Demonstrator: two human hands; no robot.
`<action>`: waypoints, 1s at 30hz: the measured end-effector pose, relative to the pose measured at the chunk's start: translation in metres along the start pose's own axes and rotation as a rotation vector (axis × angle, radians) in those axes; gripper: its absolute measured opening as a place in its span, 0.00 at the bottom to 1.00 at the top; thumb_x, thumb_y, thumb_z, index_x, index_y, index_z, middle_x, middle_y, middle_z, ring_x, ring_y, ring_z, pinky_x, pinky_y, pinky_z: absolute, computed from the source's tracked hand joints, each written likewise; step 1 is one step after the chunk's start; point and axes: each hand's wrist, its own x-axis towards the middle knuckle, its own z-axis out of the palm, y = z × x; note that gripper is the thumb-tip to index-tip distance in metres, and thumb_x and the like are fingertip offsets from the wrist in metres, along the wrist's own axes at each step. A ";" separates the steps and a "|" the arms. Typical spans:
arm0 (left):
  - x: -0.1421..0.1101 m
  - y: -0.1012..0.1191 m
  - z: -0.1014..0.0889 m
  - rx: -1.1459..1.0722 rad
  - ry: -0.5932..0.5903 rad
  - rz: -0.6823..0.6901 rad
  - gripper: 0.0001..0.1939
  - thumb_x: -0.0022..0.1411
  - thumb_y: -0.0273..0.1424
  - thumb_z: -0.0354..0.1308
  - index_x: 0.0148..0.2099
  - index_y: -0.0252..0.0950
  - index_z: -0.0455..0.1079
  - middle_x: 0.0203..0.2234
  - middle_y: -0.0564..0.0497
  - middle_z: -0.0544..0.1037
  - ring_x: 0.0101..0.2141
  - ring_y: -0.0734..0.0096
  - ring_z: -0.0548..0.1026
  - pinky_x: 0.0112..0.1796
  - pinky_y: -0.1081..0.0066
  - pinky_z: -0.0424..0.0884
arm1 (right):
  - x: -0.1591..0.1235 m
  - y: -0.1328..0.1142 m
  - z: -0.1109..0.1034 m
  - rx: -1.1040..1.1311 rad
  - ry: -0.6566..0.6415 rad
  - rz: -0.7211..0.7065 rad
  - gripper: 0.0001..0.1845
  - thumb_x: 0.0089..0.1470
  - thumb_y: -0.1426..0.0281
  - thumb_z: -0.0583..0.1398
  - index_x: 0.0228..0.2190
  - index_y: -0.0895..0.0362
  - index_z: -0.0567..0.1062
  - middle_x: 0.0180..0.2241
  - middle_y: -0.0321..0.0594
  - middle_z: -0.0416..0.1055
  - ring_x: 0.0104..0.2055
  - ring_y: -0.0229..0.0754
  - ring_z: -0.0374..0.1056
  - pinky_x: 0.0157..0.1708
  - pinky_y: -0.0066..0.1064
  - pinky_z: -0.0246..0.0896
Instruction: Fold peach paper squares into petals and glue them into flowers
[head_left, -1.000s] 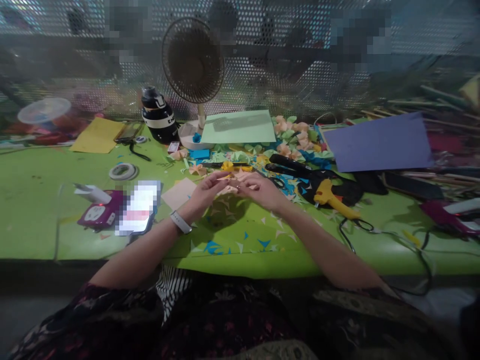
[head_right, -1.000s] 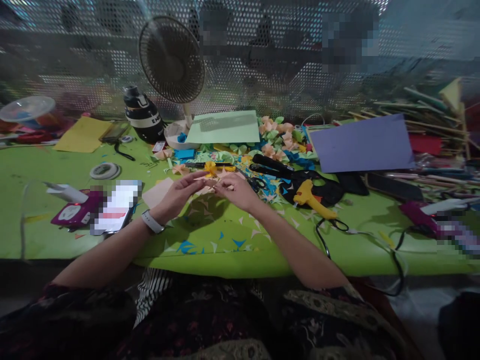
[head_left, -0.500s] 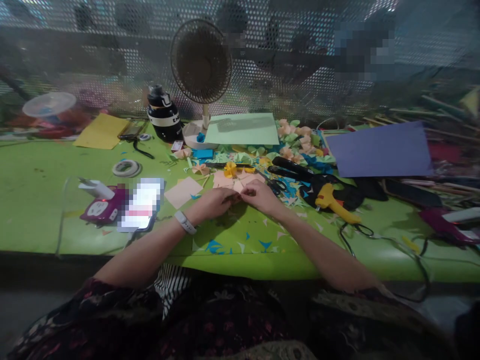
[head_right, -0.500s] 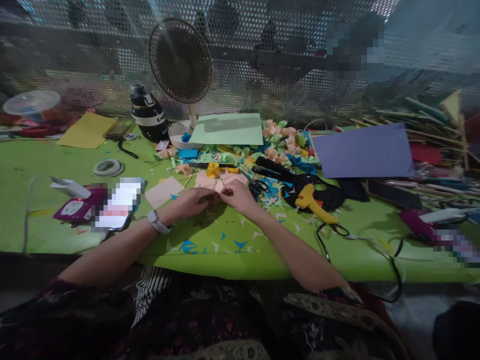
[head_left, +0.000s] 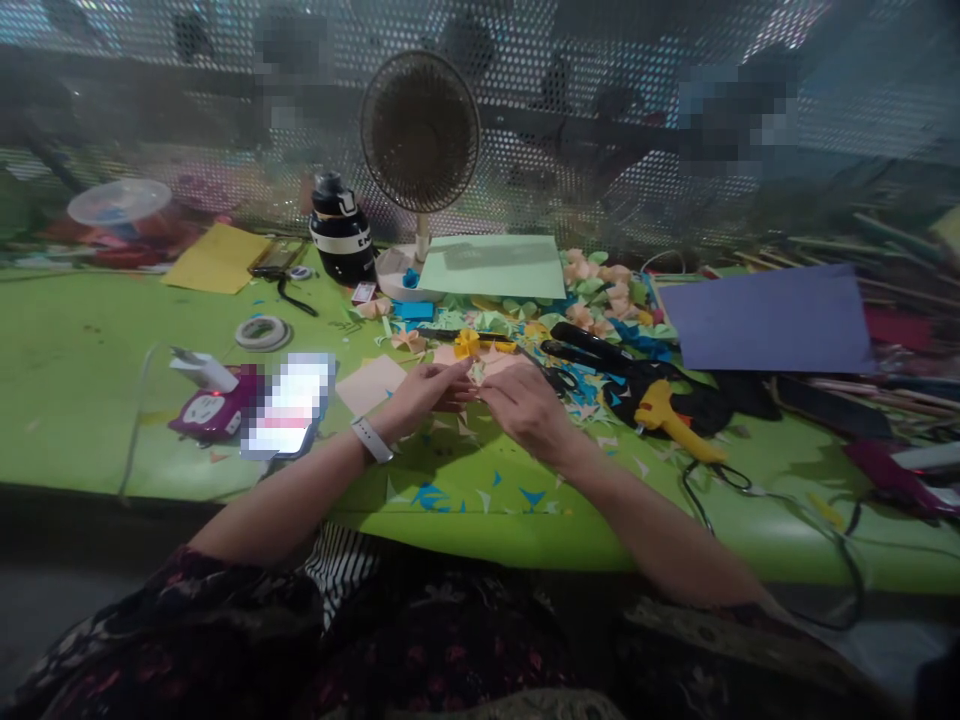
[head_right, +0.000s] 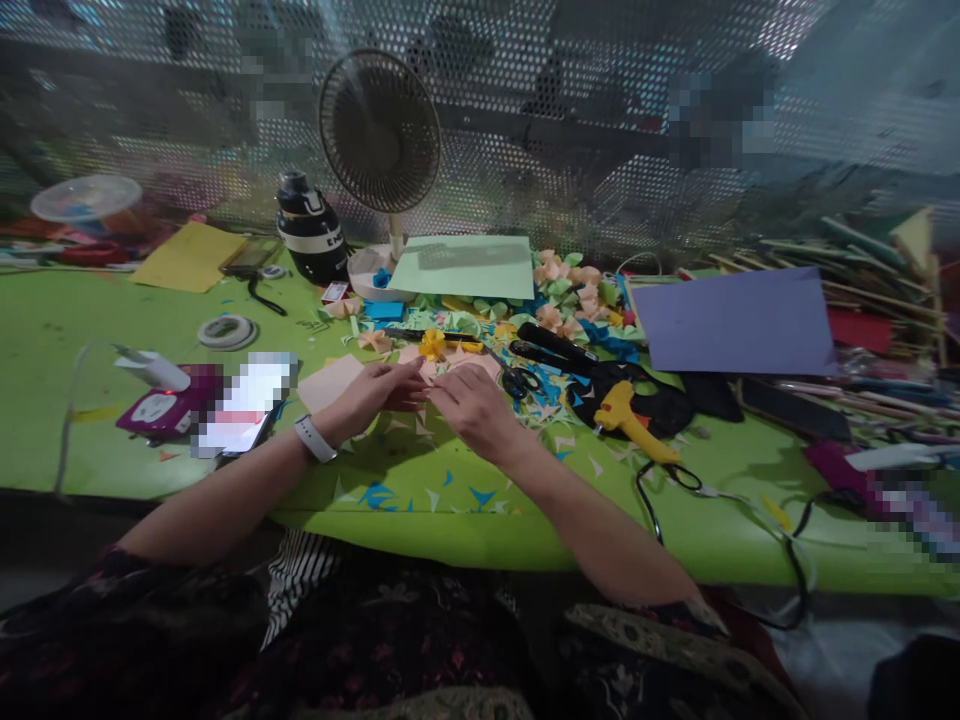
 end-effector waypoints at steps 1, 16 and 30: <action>-0.001 0.002 0.000 -0.022 -0.013 -0.018 0.20 0.55 0.46 0.67 0.32 0.31 0.75 0.31 0.42 0.81 0.30 0.70 0.79 0.34 0.70 0.76 | 0.000 0.000 -0.001 -0.030 -0.002 -0.044 0.15 0.65 0.75 0.52 0.38 0.57 0.78 0.40 0.47 0.76 0.42 0.47 0.66 0.47 0.43 0.61; 0.005 -0.003 -0.005 -0.201 -0.029 0.104 0.16 0.49 0.31 0.73 0.41 0.34 0.77 0.32 0.52 0.81 0.30 0.77 0.76 0.36 0.74 0.72 | 0.003 -0.009 -0.005 0.514 0.296 0.375 0.10 0.61 0.64 0.61 0.33 0.53 0.81 0.34 0.42 0.76 0.40 0.45 0.71 0.43 0.40 0.68; -0.005 -0.002 0.002 -0.174 -0.161 0.186 0.14 0.58 0.32 0.68 0.46 0.34 0.76 0.41 0.47 0.80 0.39 0.71 0.78 0.45 0.65 0.75 | 0.004 -0.003 -0.003 0.774 0.254 0.774 0.13 0.55 0.59 0.63 0.30 0.56 0.78 0.32 0.40 0.77 0.31 0.40 0.69 0.33 0.33 0.66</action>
